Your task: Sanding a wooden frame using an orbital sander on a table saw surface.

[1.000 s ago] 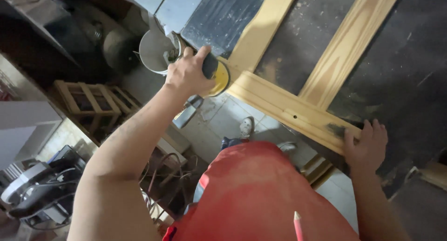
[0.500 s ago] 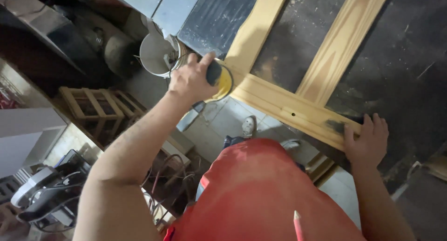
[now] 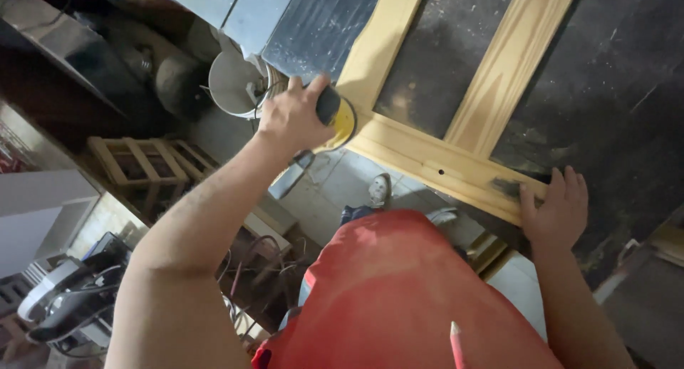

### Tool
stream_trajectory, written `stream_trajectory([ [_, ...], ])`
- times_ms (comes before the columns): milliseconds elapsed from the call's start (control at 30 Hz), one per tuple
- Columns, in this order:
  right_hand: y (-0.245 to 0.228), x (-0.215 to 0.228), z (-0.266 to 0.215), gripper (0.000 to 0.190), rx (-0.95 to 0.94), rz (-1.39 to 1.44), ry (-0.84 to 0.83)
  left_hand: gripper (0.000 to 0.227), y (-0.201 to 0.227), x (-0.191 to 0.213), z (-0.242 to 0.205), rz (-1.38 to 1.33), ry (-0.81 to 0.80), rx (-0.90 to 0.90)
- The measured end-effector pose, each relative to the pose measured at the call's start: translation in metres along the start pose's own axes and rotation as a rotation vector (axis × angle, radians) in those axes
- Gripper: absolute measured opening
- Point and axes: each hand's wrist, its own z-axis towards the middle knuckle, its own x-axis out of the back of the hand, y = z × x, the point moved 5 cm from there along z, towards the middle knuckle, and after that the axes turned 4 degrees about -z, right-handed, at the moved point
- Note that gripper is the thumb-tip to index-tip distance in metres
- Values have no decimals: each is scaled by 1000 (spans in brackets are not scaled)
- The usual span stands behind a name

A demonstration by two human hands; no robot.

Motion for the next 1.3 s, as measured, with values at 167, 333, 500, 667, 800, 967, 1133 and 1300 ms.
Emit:
stream_trajectory([
  [167, 9, -10, 0, 71, -14, 4, 26, 77, -6, -2, 10, 25, 42, -38],
  [333, 2, -3, -1, 59, 99, -54, 168, 80, 2, -18, 12, 29, 25, -86],
  [500, -1, 4, 7, 72, -10, 41, -33, 77, -4, 0, 9, 7, 9, -15],
  [667, 4, -4, 1, 67, 60, -10, 78, 93, -1, -16, -1, 72, -22, -18],
  [800, -2, 0, 20, 74, -9, -8, -61, 76, 31, -28, 3, 41, 65, -186],
  [967, 18, -25, 10, 71, -28, 85, 44, 89, 86, -65, 12, 131, 225, -293],
  [1133, 18, -27, 6, 66, 20, 139, 147, 97, 172, -56, -36, 191, 129, -388],
  [1300, 30, -28, -1, 54, 10, 293, 161, 85, 240, -106, -41, 171, 134, -514],
])
